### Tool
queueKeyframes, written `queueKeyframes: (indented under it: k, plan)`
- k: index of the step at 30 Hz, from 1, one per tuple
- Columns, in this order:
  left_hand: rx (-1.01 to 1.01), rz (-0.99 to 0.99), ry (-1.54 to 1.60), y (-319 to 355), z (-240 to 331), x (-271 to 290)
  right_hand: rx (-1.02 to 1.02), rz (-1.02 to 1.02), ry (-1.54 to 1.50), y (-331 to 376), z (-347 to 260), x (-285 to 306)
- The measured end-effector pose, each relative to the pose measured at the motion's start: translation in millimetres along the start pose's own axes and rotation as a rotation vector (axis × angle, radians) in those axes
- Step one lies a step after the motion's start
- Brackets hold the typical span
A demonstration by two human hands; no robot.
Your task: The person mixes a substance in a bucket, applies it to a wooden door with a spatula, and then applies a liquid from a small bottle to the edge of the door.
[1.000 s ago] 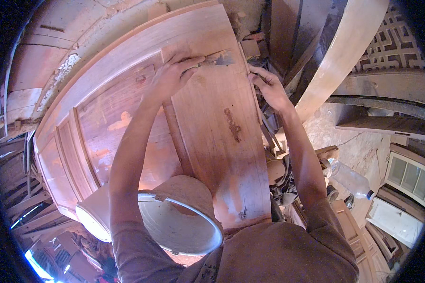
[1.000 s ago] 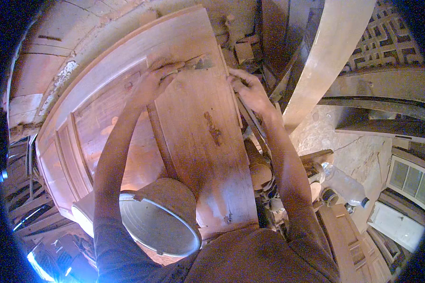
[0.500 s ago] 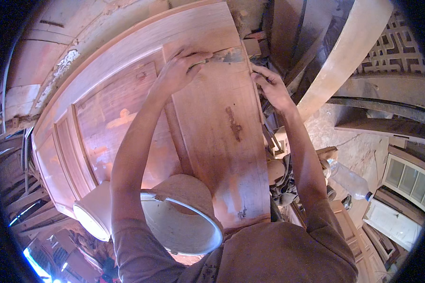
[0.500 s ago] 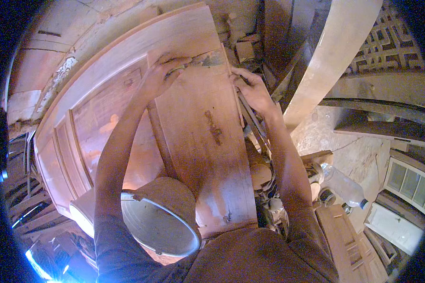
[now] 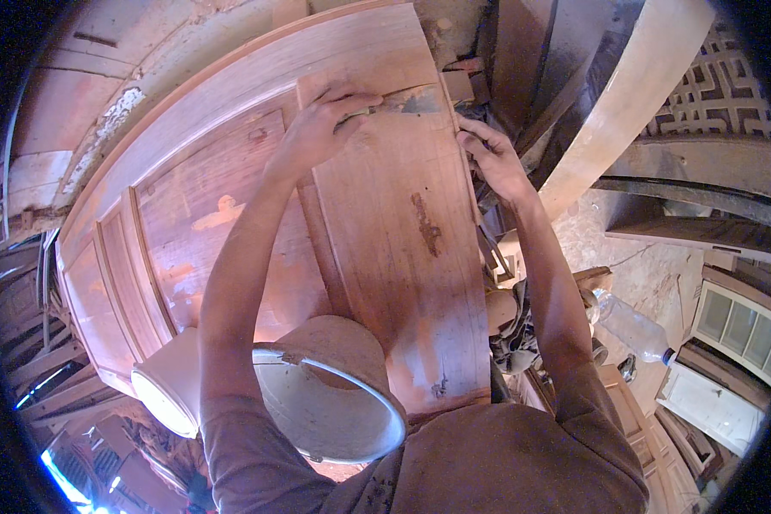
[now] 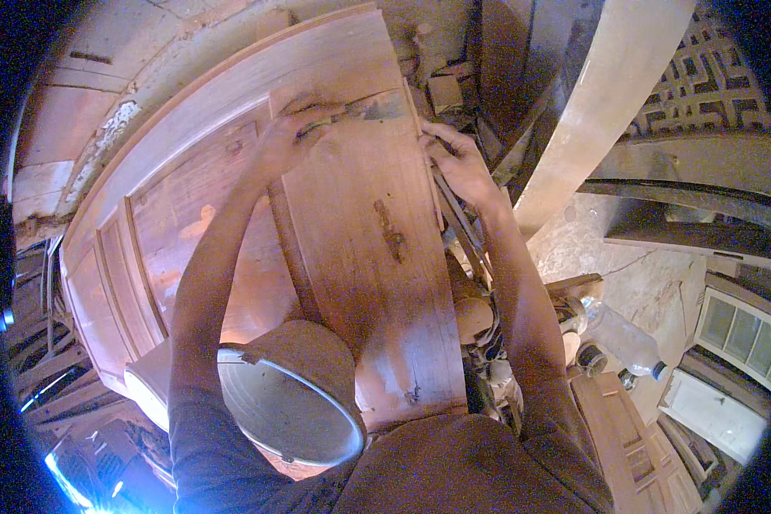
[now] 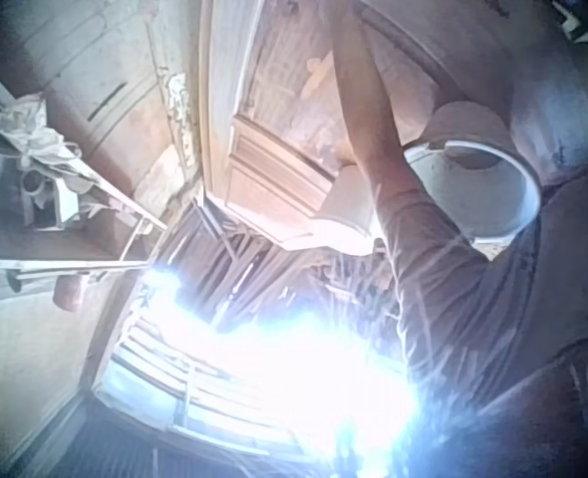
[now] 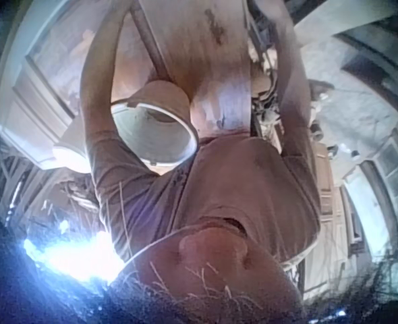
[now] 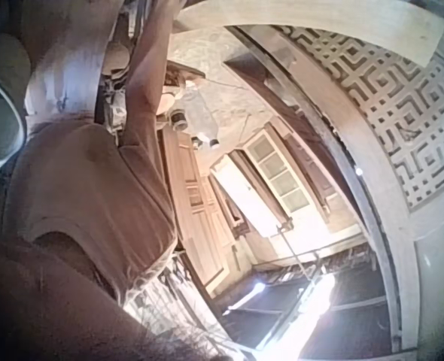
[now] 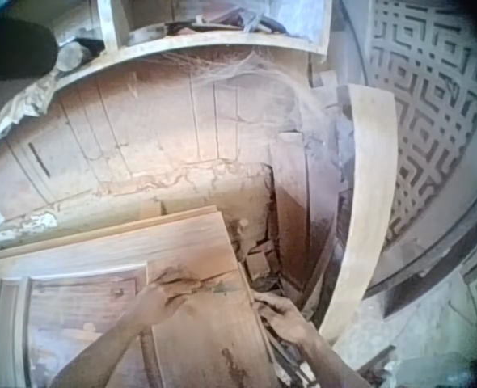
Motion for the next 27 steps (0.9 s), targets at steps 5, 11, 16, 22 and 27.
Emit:
queueKeyframes:
  k: [5, 11, 16, 22, 27]
  plan:
    - [0.113, -0.06, 0.001, 6, 7, 18, 0.085, 0.011, 0.08, -1, -1, -3]
    - [0.017, -0.1, -0.019, -7, 17, 30, 0.036, -0.007, 0.017, 1, -4, -6]
    - [0.06, -0.163, -0.162, -9, 34, 37, 0.0, 0.004, 0.014, 2, -5, -4]
    - [0.075, -0.144, -0.335, -5, 56, 50, 0.014, 0.0, 0.016, 2, -3, -3]
    - [0.132, -0.086, -0.257, -3, 52, 46, -0.027, -0.001, -0.105, 6, -9, -9]
Point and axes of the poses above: each hand's wrist, its own y-axis away from the middle knuckle, its own x-axis out of the back of the hand, z = x × y, the point moved 1 cm from there along -y, towards the middle knuckle, and after that the axes turned 3 degrees about -z, right-handed, at the moved point
